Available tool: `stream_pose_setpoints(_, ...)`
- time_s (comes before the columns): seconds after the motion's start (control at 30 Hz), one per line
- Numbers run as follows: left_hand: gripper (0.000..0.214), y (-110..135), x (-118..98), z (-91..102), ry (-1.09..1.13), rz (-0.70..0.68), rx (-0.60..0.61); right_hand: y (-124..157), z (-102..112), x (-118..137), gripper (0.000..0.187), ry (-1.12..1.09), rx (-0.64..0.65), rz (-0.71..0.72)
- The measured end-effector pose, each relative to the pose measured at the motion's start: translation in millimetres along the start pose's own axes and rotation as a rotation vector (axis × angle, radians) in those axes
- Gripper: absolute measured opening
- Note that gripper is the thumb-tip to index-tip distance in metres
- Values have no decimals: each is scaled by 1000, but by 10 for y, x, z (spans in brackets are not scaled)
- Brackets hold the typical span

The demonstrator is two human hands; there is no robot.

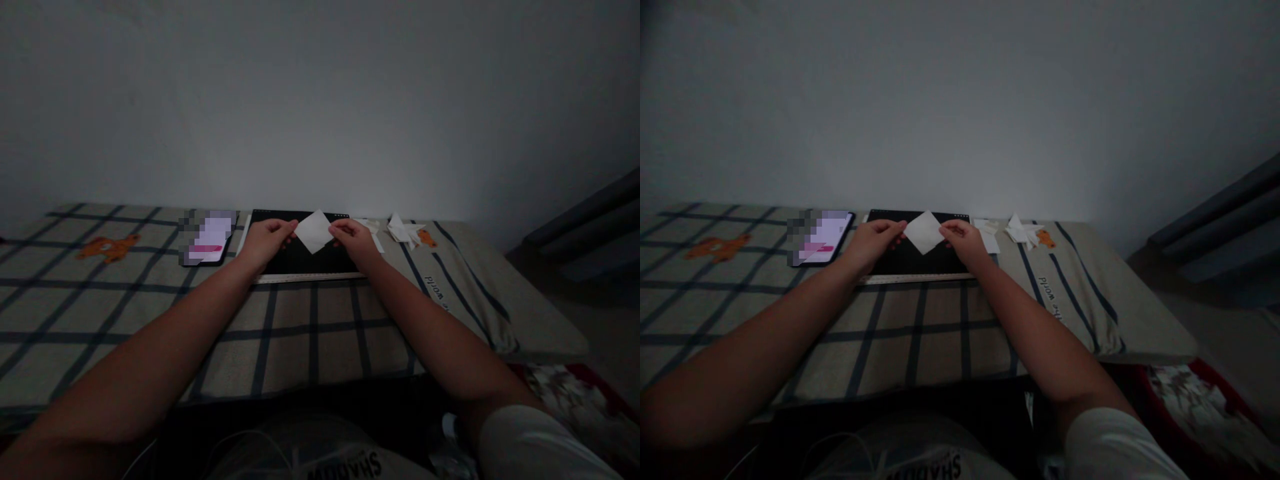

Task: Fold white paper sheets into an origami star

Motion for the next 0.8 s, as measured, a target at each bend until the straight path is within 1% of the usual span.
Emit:
stream_pose_setpoints(0.07, 28, -10, 22, -1, 13, 0, -4, 4, 15, 22, 25, 84, -21, 36)
stream_pose_setpoints(0.2, 26, -16, 41, 3, 11, -13, -22, 19, 46, 94, 16, 346, -76, 181)
stream_pose_setpoints(0.3, 25, 10, 2, 1, -2, -30, -29, 29, 45, 108, 16, 435, -76, 213)
stream_pose_setpoints(0.43, 20, 46, -35, -12, 0, -16, -34, 34, 32, 92, 20, 425, -53, 210)
stream_pose_setpoints(0.5, 18, 48, -24, -22, 14, -19, -25, 32, 34, 75, 21, 385, -45, 190)
stream_pose_setpoints(0.67, 21, 23, 34, -42, 35, -68, -7, 20, 44, 4, 28, 222, -24, 72)
stream_pose_setpoints(0.8, 21, 7, 52, -57, 25, -93, 22, -6, 28, -66, 39, 107, -31, 8)
Point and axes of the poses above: each hand's wrist, its own y-axis away from the middle knuckle, its own z-axis out of the back of the hand, x = y × z, the point moved 3 cm from there along -y, towards the middle knuckle, and after that the axes turned 8 degrees about x, right-handed, at the moved point
